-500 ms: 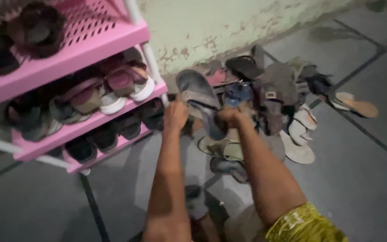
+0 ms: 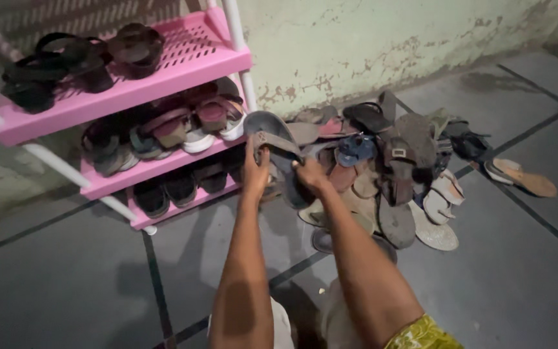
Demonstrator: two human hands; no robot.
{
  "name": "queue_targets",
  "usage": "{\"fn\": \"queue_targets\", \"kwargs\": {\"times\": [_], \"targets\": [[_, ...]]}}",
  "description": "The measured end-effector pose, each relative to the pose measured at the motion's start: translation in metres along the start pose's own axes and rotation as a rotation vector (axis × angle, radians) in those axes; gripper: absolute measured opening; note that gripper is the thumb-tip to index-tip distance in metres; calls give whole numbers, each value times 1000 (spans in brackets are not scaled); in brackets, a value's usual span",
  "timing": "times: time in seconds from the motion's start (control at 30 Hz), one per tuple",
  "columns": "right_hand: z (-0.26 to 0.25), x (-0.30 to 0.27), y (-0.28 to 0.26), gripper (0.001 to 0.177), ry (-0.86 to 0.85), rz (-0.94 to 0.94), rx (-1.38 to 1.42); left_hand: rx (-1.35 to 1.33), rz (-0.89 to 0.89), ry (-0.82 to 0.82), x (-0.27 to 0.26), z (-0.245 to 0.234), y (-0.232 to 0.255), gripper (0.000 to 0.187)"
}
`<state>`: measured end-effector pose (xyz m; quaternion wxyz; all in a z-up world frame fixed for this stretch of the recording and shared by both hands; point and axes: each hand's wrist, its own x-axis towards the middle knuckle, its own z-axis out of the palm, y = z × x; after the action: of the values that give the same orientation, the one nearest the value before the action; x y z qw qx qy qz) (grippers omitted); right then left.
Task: The person organizes a pile of shoes and sandals from the floor onto a pink three-tier shoe rack. They pick up various footwear, including sandals, flip-flops, and sneakers, and place them neatly on the shelves.
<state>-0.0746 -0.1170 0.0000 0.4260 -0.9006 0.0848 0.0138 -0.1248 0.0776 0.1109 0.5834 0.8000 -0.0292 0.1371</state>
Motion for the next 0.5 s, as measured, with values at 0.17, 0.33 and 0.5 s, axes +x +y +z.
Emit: {"fn": "queue_targets", "kwargs": {"times": [0.17, 0.33, 0.5], "targets": [[19, 0, -51, 45, 214, -252, 119, -283, 73, 89, 16, -9, 0, 94], [4, -20, -104, 44, 98, -139, 254, -329, 60, 105, 27, -20, -20, 108], [2, -7, -122, 40, 19, -101, 721, -387, -126, -133, 26, -19, -6, 108]]}}
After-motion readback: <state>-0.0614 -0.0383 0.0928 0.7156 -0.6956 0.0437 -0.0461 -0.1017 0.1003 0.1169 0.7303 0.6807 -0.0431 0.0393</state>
